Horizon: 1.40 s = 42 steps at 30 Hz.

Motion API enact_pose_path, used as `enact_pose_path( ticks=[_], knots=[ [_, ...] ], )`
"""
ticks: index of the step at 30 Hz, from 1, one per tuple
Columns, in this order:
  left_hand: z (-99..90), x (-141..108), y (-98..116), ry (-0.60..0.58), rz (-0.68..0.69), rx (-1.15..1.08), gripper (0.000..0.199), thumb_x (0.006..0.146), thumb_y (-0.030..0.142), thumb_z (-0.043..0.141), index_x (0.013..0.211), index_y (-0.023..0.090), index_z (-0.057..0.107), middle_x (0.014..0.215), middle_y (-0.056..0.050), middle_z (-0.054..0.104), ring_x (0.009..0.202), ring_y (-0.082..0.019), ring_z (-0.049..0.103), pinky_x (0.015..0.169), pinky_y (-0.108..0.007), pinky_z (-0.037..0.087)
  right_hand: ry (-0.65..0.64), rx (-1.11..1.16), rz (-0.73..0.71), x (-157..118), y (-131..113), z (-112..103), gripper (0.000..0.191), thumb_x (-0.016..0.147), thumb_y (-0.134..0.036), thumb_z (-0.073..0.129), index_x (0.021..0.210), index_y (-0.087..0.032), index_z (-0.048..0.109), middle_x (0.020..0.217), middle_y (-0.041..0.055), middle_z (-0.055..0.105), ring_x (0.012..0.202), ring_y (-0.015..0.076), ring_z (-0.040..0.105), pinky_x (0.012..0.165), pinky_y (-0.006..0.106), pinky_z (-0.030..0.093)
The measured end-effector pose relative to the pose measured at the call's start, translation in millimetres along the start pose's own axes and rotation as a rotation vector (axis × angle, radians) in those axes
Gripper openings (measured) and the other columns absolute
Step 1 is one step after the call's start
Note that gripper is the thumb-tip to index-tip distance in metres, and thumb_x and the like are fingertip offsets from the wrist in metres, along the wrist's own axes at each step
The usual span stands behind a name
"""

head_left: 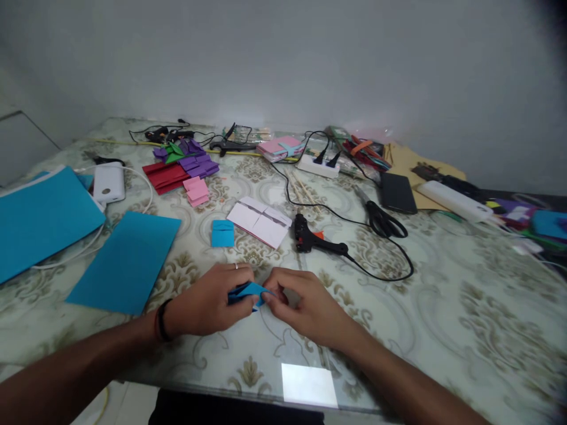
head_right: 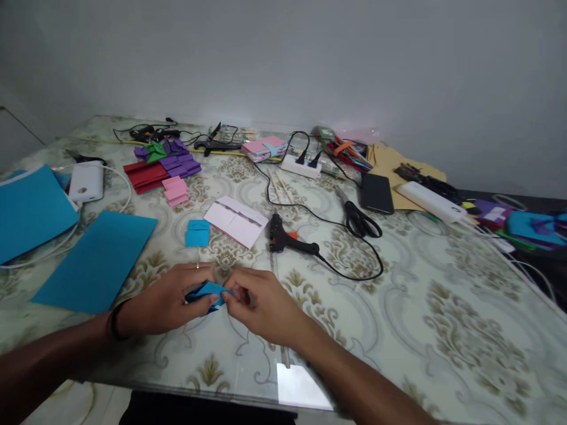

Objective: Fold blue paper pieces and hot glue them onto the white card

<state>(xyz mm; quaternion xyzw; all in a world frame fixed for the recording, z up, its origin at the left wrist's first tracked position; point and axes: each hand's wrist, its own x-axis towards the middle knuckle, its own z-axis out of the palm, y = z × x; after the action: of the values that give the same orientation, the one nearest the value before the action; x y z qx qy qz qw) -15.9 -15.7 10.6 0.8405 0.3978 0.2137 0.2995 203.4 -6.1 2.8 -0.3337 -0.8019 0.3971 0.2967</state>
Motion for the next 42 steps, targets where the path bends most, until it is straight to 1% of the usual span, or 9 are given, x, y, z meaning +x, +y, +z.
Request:
enact_pose_path(
  ticks=[5, 9, 14, 18, 20, 25, 28, 35, 42],
  knots=[
    [-1.6, 0.7, 0.9, 0.026, -0.020, -0.025, 0.026, 0.091, 0.018, 0.056, 0.073, 0.021, 0.039, 0.072, 0.003, 0.049, 0.066, -0.014, 0.045, 0.063, -0.029, 0.031, 0.019, 0.005, 0.012, 1.1, -2.1, -2.9, 0.013, 0.086, -0.011, 0.058, 0.077, -0.019, 0.062, 0.064, -0.0048, 0.054, 0.057, 0.0101, 0.050, 0.057, 0.021, 0.040],
    [-1.6, 0.3, -0.2, 0.043, -0.026, -0.028, 0.028, 0.089, 0.017, 0.057, 0.071, 0.021, 0.036, 0.069, 0.004, 0.046, 0.063, -0.013, 0.042, 0.061, -0.029, 0.029, 0.029, -0.007, 0.015, 1.2, -2.1, -4.9, 0.012, 0.084, -0.010, 0.057, 0.079, -0.020, 0.063, 0.064, -0.0050, 0.055, 0.057, 0.0104, 0.051, 0.058, 0.021, 0.041],
    [-0.7, 0.4, 0.6, 0.034, -0.018, -0.028, 0.025, 0.088, 0.015, 0.058, 0.073, 0.021, 0.039, 0.072, 0.003, 0.050, 0.064, -0.014, 0.046, 0.061, -0.030, 0.031, -0.021, 0.011, -0.015, 1.1, -0.2, -2.9, 0.009, 0.091, -0.020, 0.060, 0.082, -0.019, 0.063, 0.068, -0.0030, 0.058, 0.060, 0.0113, 0.054, 0.060, 0.022, 0.044],
    [0.8, 0.7, 3.3, 0.054, 0.026, -0.031, 0.024, 0.086, 0.012, 0.058, 0.072, 0.022, 0.041, 0.071, 0.001, 0.053, 0.066, -0.017, 0.048, 0.061, -0.033, 0.033, -0.061, 0.023, 0.062, 1.4, 1.8, 1.9, 0.024, 0.096, -0.031, 0.063, 0.076, -0.019, 0.061, 0.066, -0.0029, 0.056, 0.059, 0.0114, 0.052, 0.057, 0.023, 0.040],
    [1.4, 0.6, 3.7, 0.066, 0.034, -0.044, 0.023, 0.085, 0.010, 0.058, 0.072, 0.022, 0.043, 0.071, 0.001, 0.053, 0.066, -0.018, 0.049, 0.061, -0.034, 0.034, -0.066, 0.024, 0.084, 1.2, 2.1, 2.7, 0.026, 0.097, -0.030, 0.061, 0.074, -0.019, 0.060, 0.065, -0.0032, 0.055, 0.058, 0.0111, 0.050, 0.057, 0.023, 0.039],
    [1.3, 0.1, 1.6, 0.061, 0.024, -0.038, 0.025, 0.086, 0.011, 0.058, 0.071, 0.022, 0.042, 0.069, 0.002, 0.052, 0.064, -0.016, 0.047, 0.060, -0.032, 0.033, -0.074, 0.032, 0.090, -0.4, 1.8, 0.4, 0.022, 0.098, -0.027, 0.060, 0.077, -0.019, 0.061, 0.067, -0.0029, 0.055, 0.060, 0.0112, 0.049, 0.056, 0.022, 0.039],
    [0.5, 0.3, 0.3, 0.039, -0.002, -0.023, 0.024, 0.089, 0.015, 0.058, 0.072, 0.021, 0.042, 0.072, 0.002, 0.052, 0.066, -0.015, 0.047, 0.062, -0.030, 0.033, -0.081, 0.039, 0.087, -0.4, 1.1, -1.6, 0.021, 0.099, -0.028, 0.059, 0.079, -0.019, 0.063, 0.068, -0.0022, 0.058, 0.061, 0.0117, 0.051, 0.056, 0.022, 0.040],
    [-3.1, 1.0, 1.3, 0.017, -0.057, -0.040, 0.022, 0.090, 0.018, 0.056, 0.073, 0.021, 0.043, 0.071, 0.004, 0.050, 0.065, -0.014, 0.044, 0.062, -0.029, 0.031, -0.071, 0.089, 0.095, 1.3, -3.2, -7.3, 0.016, 0.098, -0.024, 0.058, 0.088, -0.019, 0.069, 0.075, 0.0004, 0.069, 0.066, 0.0129, 0.062, 0.062, 0.022, 0.049],
    [-5.3, 1.5, 1.5, 0.038, -0.079, -0.064, 0.024, 0.091, 0.019, 0.057, 0.073, 0.020, 0.042, 0.070, 0.004, 0.048, 0.064, -0.013, 0.045, 0.062, -0.028, 0.031, -0.071, 0.123, 0.128, 0.1, -1.0, -10.2, 0.016, 0.098, -0.022, 0.057, 0.099, -0.019, 0.073, 0.076, 0.0008, 0.070, 0.066, 0.0126, 0.066, 0.059, 0.021, 0.052]
  ],
)
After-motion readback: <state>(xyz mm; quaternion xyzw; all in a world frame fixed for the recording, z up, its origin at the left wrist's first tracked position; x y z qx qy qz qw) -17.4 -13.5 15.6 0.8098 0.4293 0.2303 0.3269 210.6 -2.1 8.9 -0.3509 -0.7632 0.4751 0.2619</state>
